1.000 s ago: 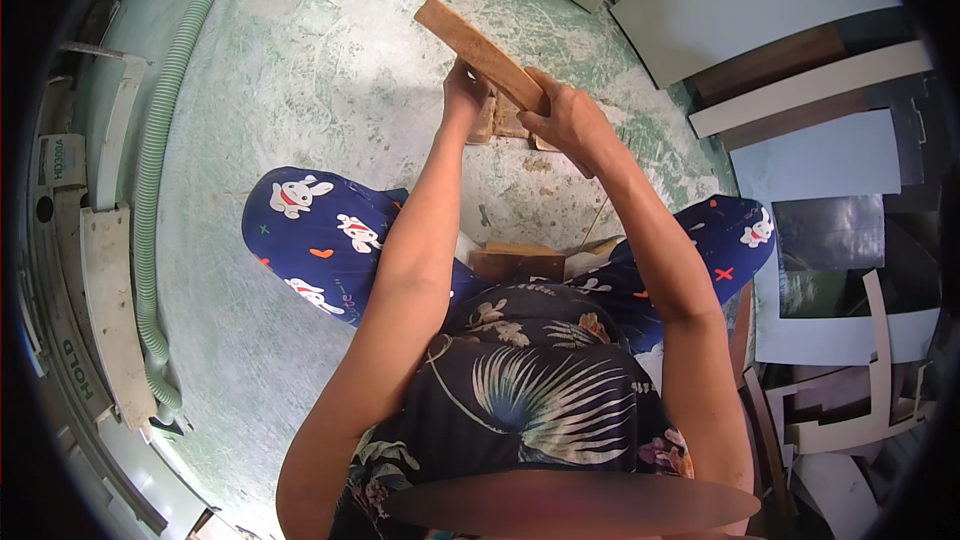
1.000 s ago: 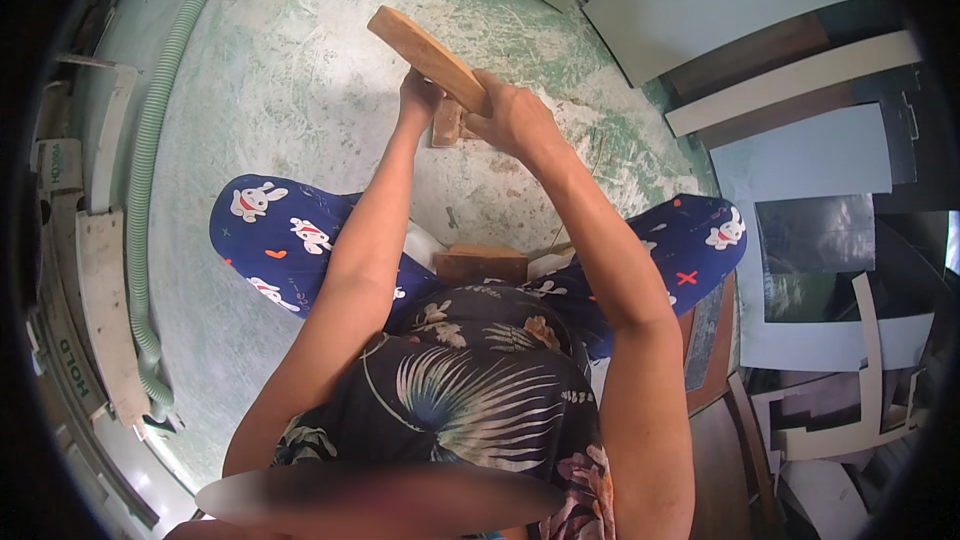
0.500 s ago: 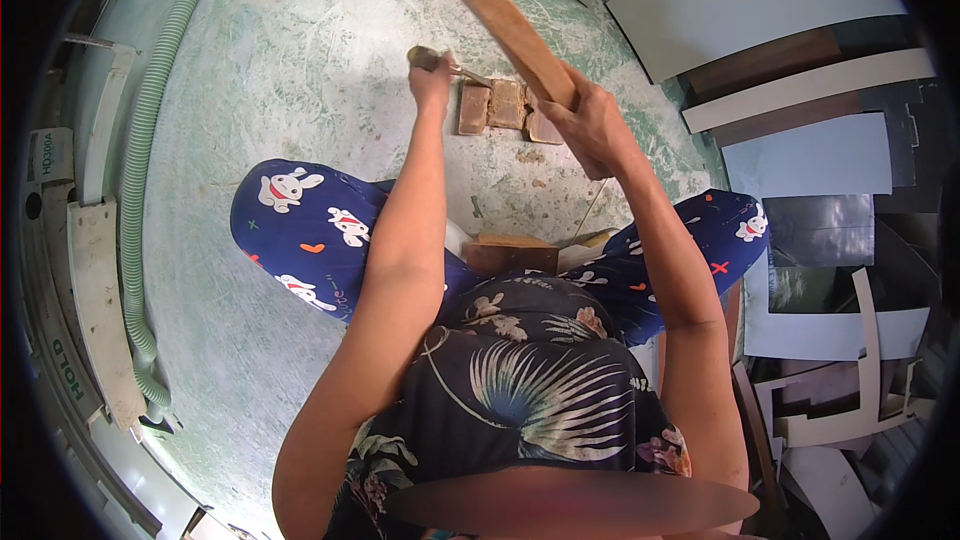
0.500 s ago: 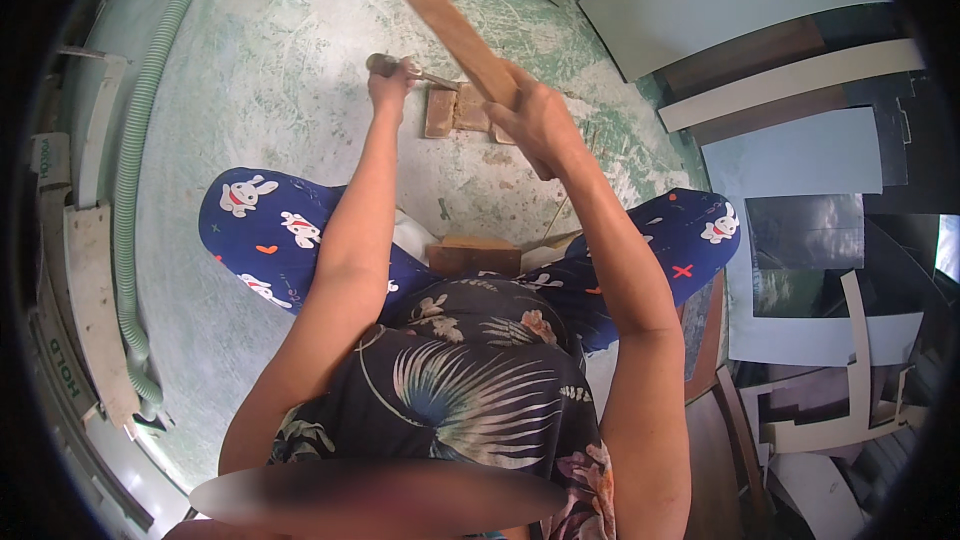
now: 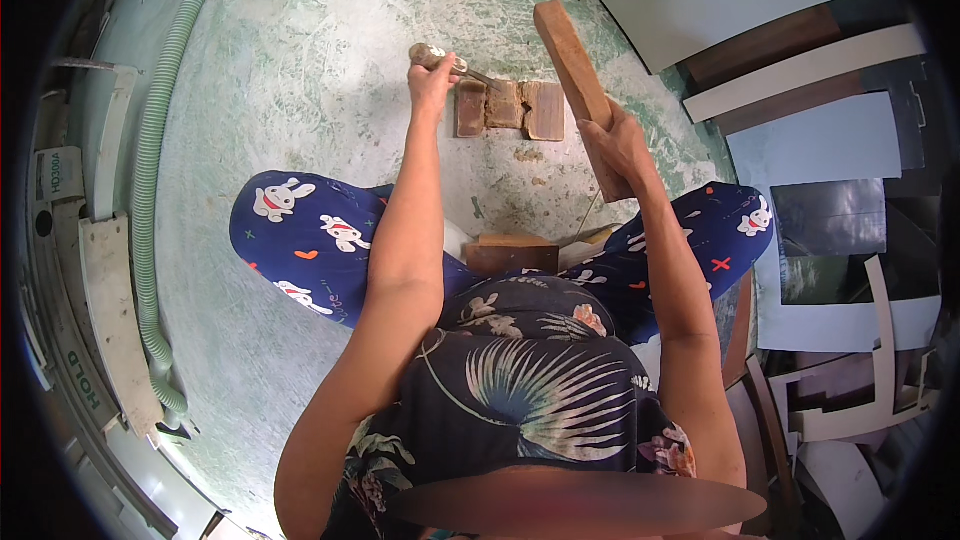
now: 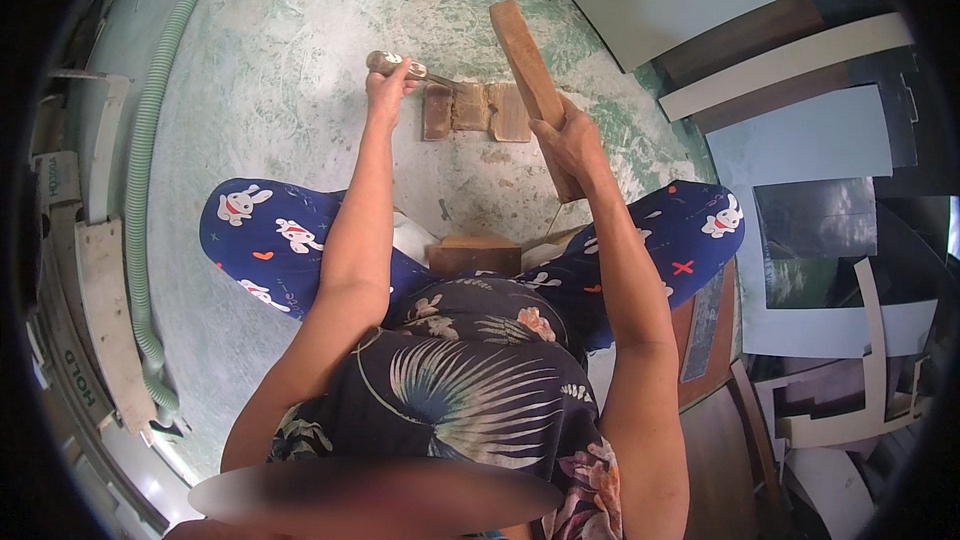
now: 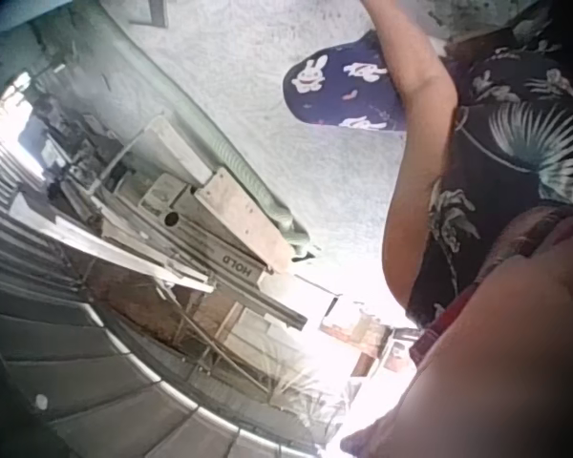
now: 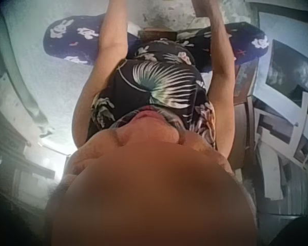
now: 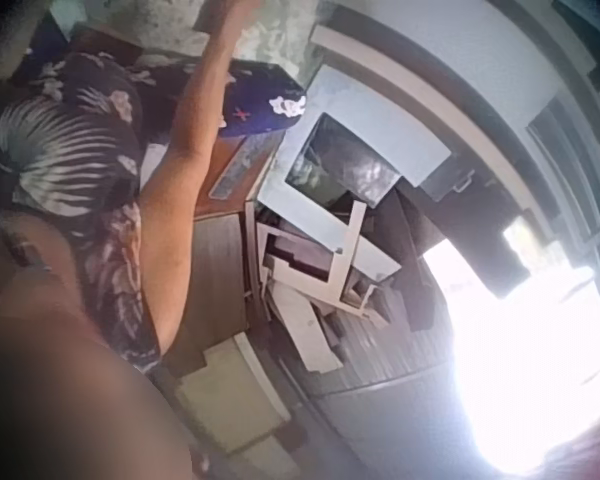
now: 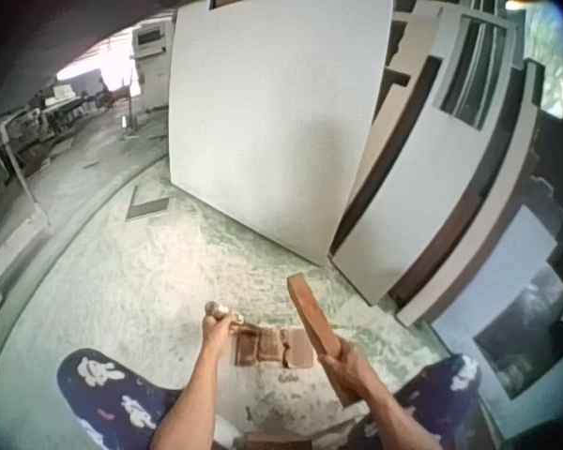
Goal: Chiseling a piece of wood using a hammer and a chisel.
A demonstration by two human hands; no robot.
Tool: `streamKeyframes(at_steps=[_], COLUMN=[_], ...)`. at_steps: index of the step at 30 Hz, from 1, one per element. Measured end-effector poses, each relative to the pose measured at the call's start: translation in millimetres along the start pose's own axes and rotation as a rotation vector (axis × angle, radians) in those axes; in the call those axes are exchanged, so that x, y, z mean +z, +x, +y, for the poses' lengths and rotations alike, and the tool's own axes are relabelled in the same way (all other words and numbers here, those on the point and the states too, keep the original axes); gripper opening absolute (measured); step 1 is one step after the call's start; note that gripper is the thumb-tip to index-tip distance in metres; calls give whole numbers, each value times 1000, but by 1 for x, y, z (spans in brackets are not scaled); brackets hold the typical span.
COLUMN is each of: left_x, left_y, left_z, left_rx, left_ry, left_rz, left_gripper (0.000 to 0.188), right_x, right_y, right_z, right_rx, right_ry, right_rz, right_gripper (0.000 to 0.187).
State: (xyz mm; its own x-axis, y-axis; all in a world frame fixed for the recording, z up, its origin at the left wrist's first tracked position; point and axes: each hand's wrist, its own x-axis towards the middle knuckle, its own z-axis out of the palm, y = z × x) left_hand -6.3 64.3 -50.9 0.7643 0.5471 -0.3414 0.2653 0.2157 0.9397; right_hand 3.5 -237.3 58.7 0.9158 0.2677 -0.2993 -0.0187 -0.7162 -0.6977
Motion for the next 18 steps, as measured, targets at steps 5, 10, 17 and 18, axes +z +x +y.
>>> streamKeyframes(at_steps=[5, 10, 17, 18], left_x=[-4, 2, 5, 5], left_y=[-3, -5, 2, 3], left_z=[9, 6, -10, -12], left_rx=[166, 201, 211, 233], left_ry=[-36, 17, 95, 155], left_rz=[114, 86, 67, 49], left_gripper=[20, 21, 23, 25], right_x=[13, 30, 33, 34], right_y=[1, 5, 12, 12], right_z=[11, 33, 47, 47], right_rx=[52, 76, 173, 176], right_ry=[-106, -331, -414, -413], right_rz=[-115, -205, -294, -285], right_gripper=[58, 49, 59, 60])
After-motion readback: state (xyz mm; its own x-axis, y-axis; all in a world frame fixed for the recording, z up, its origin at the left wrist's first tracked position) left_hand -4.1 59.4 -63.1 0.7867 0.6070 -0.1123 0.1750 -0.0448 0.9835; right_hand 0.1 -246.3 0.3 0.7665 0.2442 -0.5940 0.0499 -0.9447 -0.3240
